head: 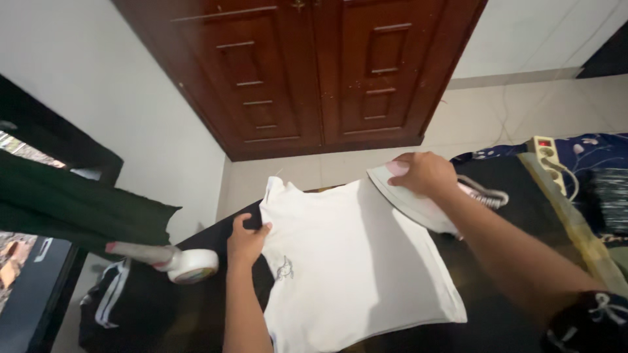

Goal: The person irons several pieces of clothing, including a white t-shirt, a black t-shirt, and a blue t-shirt, on a small ironing board. After ironing, the person folds each item and places it on a bed with other folded clothes.

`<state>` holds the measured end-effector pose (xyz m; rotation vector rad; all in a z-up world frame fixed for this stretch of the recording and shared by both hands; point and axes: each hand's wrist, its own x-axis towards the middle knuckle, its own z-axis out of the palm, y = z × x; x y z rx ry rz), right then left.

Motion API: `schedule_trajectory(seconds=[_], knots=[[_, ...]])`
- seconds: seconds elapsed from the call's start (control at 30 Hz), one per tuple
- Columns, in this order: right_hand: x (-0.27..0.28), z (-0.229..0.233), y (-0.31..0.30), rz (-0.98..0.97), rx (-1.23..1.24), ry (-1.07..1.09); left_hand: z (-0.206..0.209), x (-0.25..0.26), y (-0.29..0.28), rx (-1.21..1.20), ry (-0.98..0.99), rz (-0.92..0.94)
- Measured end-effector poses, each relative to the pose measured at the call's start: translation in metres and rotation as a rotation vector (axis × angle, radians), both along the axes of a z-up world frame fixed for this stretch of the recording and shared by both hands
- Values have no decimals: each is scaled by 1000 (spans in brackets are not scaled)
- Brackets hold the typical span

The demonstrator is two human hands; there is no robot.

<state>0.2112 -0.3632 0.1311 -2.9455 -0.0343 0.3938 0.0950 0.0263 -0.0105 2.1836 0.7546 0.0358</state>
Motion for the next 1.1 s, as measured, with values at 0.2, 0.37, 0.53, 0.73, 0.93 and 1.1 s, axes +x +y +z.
schedule_trajectory(seconds=[0.2,0.37,0.53,0.73,0.93,1.1], knots=[[3,-2,28,532,-131,93,-22,-12,17,-33,-86,28],[-4,-10,86,415,-35,25,-50,-16,26,-178,-223,125],[-16,-9,120,452,53,12,-82,-7,40,-369,-352,117],[-23,-12,170,589,74,4,-80,-13,48,-476,-346,99],[-41,-16,209,591,87,-10,-37,-51,8,-12,-197,134],[-41,-5,219,707,50,41,-26,-65,0,-58,-168,211]])
